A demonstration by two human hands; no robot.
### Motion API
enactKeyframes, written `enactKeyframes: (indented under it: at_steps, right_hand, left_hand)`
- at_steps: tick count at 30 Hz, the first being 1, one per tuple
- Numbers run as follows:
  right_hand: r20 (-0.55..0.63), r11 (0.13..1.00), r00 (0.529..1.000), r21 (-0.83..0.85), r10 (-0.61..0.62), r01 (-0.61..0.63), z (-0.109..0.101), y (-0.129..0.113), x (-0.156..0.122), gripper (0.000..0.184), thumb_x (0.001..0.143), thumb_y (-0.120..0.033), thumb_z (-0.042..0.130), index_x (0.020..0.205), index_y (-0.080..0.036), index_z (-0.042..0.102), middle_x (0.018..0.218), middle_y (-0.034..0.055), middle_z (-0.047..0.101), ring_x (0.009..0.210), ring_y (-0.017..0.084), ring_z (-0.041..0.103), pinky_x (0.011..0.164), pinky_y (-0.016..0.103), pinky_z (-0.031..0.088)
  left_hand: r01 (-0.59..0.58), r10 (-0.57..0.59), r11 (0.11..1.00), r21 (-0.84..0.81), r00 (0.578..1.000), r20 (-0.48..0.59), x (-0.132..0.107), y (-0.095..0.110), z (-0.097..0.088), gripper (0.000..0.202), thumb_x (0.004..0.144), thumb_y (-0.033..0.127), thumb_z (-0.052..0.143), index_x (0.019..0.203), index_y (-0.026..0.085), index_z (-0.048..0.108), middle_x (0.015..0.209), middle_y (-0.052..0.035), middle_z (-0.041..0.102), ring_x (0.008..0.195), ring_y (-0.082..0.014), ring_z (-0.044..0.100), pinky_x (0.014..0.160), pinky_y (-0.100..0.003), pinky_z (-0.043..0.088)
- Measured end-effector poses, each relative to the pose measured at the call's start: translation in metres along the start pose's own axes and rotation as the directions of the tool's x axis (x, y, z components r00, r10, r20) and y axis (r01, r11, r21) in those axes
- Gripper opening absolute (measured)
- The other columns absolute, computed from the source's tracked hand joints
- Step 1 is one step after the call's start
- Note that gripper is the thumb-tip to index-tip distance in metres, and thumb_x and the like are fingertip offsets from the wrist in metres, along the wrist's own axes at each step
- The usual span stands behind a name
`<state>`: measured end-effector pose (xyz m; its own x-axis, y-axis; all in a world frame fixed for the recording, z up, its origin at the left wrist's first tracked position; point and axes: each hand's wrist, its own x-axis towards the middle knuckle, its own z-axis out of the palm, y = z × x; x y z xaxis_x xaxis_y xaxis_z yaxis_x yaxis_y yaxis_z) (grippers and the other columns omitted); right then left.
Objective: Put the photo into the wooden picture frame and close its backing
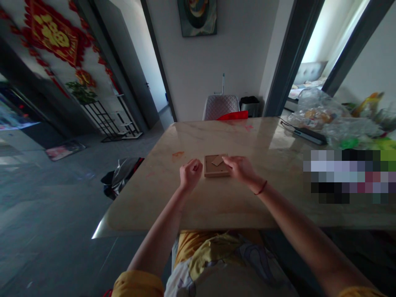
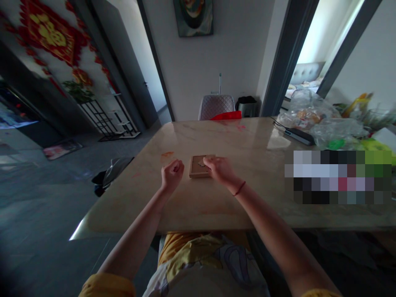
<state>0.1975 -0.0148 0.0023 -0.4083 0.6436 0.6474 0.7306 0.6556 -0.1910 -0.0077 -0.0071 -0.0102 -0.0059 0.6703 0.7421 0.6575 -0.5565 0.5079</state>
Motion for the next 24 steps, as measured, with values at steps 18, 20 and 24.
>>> enactKeyframes:
  at_steps: [18,20,24]
  right_hand:
    - [-0.112,0.985,0.98,0.067,0.164,-0.158,0.003,0.012,-0.01,0.024,0.08,-0.017,0.037,0.058,-0.022,0.027,0.051,-0.0032,0.033,0.048,0.011,0.027,0.052,0.026,0.018]
    - [-0.111,0.988,0.982,0.04,0.155,-0.151,0.001,0.015,-0.011,0.023,0.079,-0.017,0.037,0.058,-0.022,0.029,0.051,-0.0026,0.035,0.049,0.011,0.03,0.052,0.026,0.019]
    - [-0.108,0.99,0.985,-0.035,0.131,-0.136,0.0,0.019,-0.011,0.023,0.08,-0.016,0.036,0.058,-0.021,0.036,0.052,-0.0006,0.041,0.05,0.012,0.035,0.053,0.027,0.021]
  left_hand:
    - [0.156,-0.228,0.957,0.246,0.925,0.303,0.003,0.003,0.002,0.033,0.08,0.032,0.041,0.055,0.02,0.023,0.051,0.0049,0.028,0.049,-0.0089,0.026,0.051,-0.024,0.019]
    - [0.165,-0.239,0.955,0.246,0.92,0.31,0.003,0.004,0.001,0.034,0.08,0.032,0.041,0.055,0.02,0.022,0.051,0.0051,0.027,0.049,-0.0089,0.025,0.051,-0.024,0.018]
    - [0.164,-0.242,0.954,0.252,0.915,0.322,0.003,0.006,-0.001,0.036,0.081,0.034,0.043,0.054,0.02,0.024,0.05,0.0051,0.026,0.049,-0.009,0.025,0.051,-0.024,0.019]
